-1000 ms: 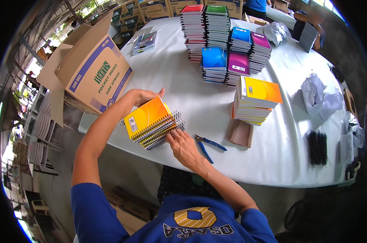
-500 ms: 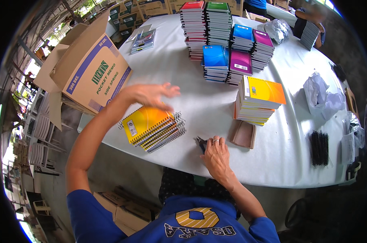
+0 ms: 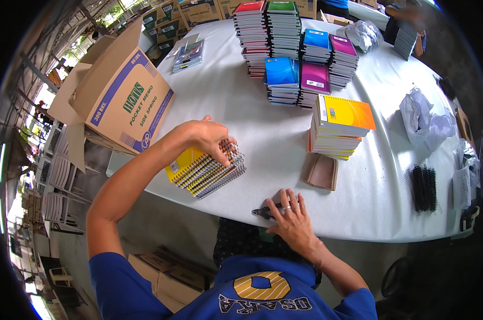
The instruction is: The person assembles spiral-bound notebooks by aligning stacks of paper with covers and inserting a wire binding coil through the punched holes, using blue pliers to cut and crimp the ends of the coil.
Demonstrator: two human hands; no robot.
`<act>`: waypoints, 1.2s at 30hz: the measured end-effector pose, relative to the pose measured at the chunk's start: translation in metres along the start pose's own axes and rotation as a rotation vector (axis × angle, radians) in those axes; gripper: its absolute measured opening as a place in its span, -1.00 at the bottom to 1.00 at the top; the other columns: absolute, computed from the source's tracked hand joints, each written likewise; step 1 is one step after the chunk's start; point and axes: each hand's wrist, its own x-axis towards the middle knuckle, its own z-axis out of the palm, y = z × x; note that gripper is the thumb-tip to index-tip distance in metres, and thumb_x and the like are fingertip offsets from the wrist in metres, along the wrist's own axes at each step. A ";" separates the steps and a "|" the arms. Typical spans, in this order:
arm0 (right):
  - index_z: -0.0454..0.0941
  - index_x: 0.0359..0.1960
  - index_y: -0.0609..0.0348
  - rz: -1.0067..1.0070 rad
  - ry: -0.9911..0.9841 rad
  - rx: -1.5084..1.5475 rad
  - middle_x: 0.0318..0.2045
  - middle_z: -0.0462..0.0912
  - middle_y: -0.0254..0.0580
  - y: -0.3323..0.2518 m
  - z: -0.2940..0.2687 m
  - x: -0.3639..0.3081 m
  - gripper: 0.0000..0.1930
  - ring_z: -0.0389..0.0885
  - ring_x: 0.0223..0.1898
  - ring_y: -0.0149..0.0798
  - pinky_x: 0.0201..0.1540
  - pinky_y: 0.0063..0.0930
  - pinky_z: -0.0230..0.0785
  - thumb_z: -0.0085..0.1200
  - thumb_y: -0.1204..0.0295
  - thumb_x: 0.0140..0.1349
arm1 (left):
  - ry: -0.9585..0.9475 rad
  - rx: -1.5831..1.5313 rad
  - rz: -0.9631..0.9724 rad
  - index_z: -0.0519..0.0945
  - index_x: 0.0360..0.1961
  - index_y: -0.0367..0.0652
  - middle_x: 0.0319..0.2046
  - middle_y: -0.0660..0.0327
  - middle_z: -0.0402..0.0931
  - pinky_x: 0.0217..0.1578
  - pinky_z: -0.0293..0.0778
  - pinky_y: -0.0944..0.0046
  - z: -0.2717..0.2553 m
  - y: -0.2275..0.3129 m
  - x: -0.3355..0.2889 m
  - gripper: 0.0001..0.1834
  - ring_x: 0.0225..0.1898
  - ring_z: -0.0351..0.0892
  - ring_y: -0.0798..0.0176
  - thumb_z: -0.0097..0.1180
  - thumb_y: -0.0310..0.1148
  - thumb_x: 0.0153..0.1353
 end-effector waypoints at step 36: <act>0.37 0.17 0.18 0.134 0.167 0.322 0.12 0.39 0.09 -0.007 0.010 0.015 -0.59 0.37 0.11 0.00 0.12 -0.01 0.23 0.02 0.35 0.31 | 0.350 -0.155 0.292 0.26 0.38 -0.11 0.38 -0.05 0.15 0.29 0.26 0.14 0.004 -0.005 -0.016 -0.32 0.35 0.26 -0.10 0.16 -0.24 0.27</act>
